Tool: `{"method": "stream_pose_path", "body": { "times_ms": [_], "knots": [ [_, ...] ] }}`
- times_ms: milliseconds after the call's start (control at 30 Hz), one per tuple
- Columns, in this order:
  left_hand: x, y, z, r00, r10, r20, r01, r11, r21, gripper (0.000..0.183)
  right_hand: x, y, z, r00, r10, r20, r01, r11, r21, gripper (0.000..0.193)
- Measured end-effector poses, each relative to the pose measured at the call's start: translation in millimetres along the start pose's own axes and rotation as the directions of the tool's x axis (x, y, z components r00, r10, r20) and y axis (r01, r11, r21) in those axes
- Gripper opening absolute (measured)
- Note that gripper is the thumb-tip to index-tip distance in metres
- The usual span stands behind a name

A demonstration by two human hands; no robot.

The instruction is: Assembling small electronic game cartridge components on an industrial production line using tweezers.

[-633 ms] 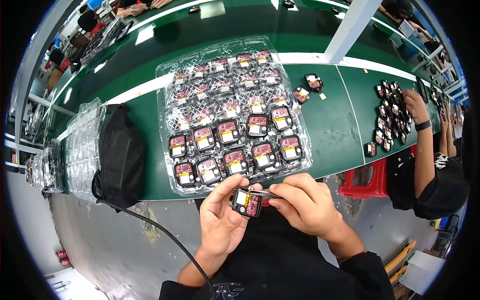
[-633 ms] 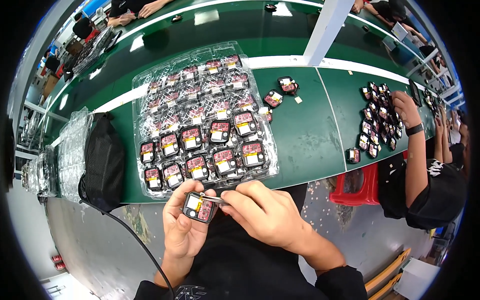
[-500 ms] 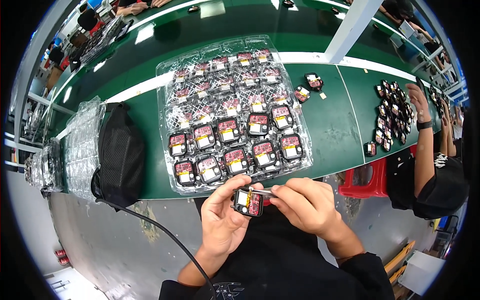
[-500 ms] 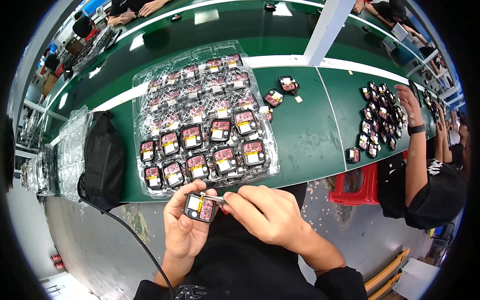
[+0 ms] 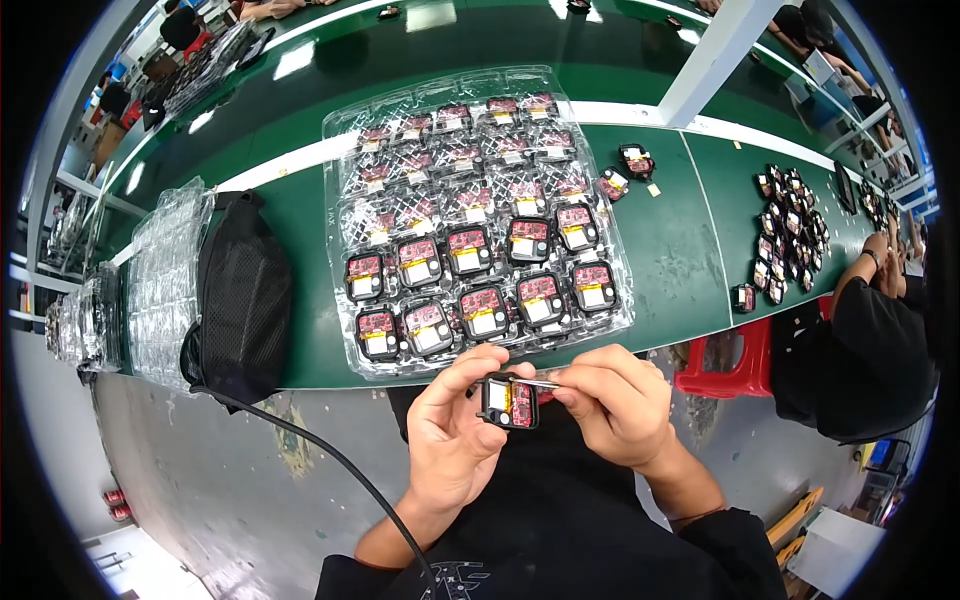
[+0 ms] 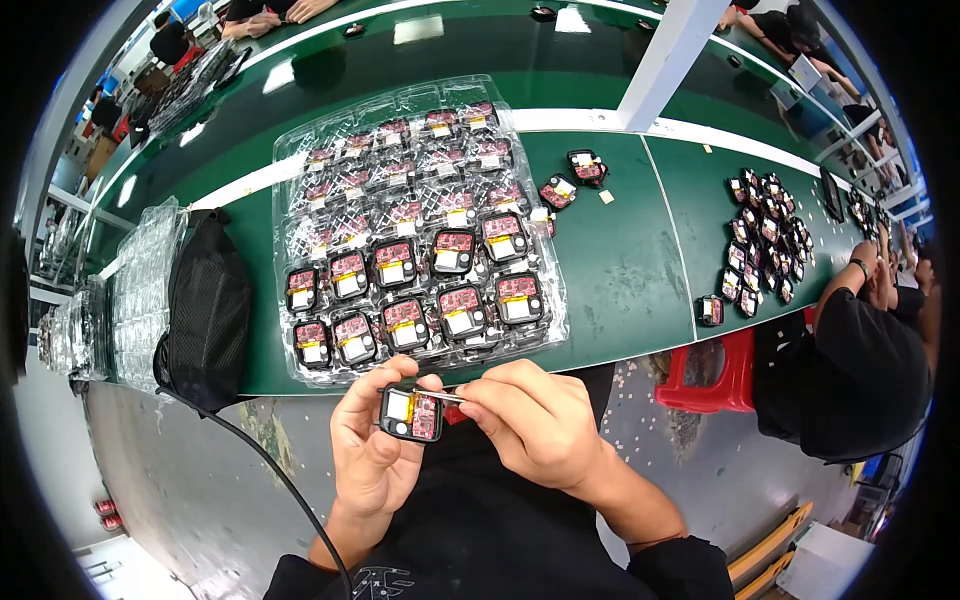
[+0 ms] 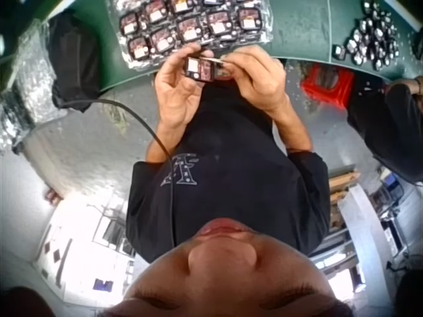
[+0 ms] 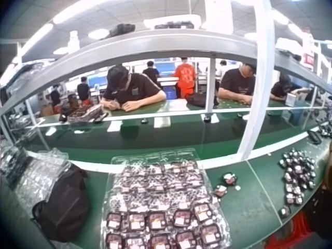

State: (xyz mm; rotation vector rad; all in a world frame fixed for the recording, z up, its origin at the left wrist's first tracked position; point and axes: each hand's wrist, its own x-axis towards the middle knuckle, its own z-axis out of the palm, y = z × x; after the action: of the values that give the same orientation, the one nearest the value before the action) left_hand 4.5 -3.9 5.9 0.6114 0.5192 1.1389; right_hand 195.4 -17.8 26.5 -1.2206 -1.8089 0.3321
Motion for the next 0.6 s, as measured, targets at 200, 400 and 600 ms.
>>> {"method": "stream_pose_path", "body": {
  "times_ms": [200,400,600],
  "knots": [
    [-2,-2,-2,1.0,0.025,0.01,-0.025,0.997,-0.077,0.059,-2,-5,6,0.998,-0.028,-0.047,0.022,0.99,-0.139,0.012],
    [-7,-3,2,0.999,0.034,-0.037,-0.038,0.993,-0.114,0.059,-8,-10,17,0.993,-0.064,-0.099,0.049,0.988,-0.147,0.02],
    [-9,-7,-5,0.995,0.1,0.003,-0.099,0.994,-0.036,0.059,-2,-9,6,0.992,-0.127,0.011,0.127,0.971,-0.201,0.024]
  ]
}}
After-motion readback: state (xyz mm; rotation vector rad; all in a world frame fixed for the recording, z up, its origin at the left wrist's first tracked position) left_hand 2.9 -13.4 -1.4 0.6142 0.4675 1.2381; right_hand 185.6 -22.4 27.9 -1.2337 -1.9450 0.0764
